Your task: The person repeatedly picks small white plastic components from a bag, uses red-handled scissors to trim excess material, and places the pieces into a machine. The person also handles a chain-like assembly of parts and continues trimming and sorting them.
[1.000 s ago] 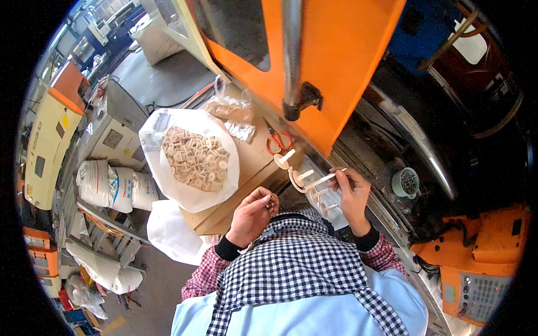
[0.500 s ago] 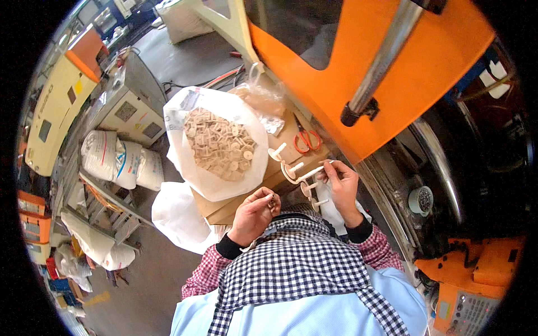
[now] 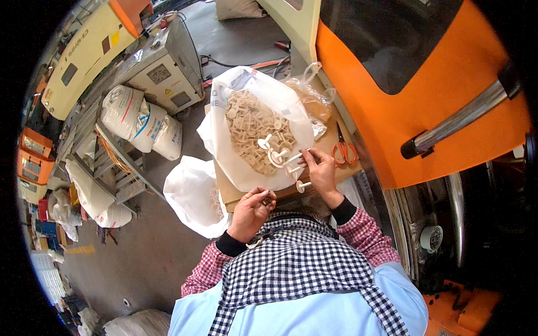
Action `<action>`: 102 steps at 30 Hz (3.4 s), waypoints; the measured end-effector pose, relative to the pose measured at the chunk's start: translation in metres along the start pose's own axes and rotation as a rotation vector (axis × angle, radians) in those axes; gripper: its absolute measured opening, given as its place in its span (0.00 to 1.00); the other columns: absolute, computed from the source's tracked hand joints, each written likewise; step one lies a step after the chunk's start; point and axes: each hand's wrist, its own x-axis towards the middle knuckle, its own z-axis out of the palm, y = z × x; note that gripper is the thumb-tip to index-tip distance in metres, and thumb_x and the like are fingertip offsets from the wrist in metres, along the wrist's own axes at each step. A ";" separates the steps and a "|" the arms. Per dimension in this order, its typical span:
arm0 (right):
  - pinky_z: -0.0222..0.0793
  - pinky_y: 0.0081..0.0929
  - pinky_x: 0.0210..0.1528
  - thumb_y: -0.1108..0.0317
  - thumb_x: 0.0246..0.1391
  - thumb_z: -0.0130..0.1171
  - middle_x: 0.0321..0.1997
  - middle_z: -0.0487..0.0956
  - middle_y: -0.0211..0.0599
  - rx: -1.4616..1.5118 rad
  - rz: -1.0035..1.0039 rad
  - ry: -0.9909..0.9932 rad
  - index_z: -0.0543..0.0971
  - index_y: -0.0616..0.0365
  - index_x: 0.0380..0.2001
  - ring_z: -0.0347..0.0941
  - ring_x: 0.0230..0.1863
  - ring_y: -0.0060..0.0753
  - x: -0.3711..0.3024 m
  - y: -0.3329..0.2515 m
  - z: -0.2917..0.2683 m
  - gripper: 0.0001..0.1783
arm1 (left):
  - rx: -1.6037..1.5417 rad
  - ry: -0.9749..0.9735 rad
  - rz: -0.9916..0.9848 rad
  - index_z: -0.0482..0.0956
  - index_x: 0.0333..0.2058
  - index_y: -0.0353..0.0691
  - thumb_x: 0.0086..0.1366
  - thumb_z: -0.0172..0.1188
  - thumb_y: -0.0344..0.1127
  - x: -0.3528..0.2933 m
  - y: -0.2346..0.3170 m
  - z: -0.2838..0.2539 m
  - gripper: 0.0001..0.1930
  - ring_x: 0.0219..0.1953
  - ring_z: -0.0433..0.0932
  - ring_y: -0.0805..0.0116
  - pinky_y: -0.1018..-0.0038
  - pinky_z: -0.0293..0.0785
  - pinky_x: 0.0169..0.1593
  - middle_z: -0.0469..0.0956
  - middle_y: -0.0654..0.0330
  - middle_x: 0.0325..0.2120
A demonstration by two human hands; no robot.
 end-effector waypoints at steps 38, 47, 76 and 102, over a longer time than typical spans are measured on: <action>0.70 0.24 0.39 0.70 0.49 0.61 0.38 0.79 0.40 -0.276 -0.294 -0.120 0.77 0.62 0.41 0.75 0.37 0.29 0.007 -0.057 0.016 0.15 | 1.309 0.262 0.809 0.73 0.33 0.32 0.64 0.52 0.33 0.075 0.064 0.000 0.09 0.19 0.71 0.66 0.74 0.65 0.24 0.73 0.53 0.17; 0.70 0.29 0.43 0.70 0.48 0.60 0.41 0.77 0.46 -0.205 -0.453 -0.430 0.75 0.64 0.44 0.74 0.42 0.40 0.022 -0.086 0.034 0.18 | 1.561 0.166 1.038 0.71 0.33 0.35 0.60 0.53 0.26 0.053 0.049 0.021 0.03 0.21 0.75 0.52 0.66 0.67 0.22 0.72 0.49 0.18; 0.71 0.30 0.46 0.78 0.47 0.55 0.47 0.75 0.43 -0.132 -0.830 -0.690 0.77 0.61 0.42 0.74 0.44 0.44 0.013 -0.108 0.195 0.15 | 0.331 -0.100 0.507 0.57 0.55 0.38 0.69 0.41 0.36 0.111 -0.042 -0.086 0.18 0.52 0.63 0.72 0.75 0.61 0.55 0.64 0.59 0.49; 0.70 0.27 0.33 0.73 0.44 0.58 0.33 0.78 0.35 -0.531 -0.845 -0.679 0.77 0.58 0.33 0.75 0.33 0.35 0.043 -0.088 -0.011 0.09 | 1.184 -0.247 0.306 0.75 0.34 0.32 0.65 0.50 0.33 0.061 0.044 -0.003 0.09 0.18 0.62 0.78 0.81 0.58 0.22 0.68 0.66 0.16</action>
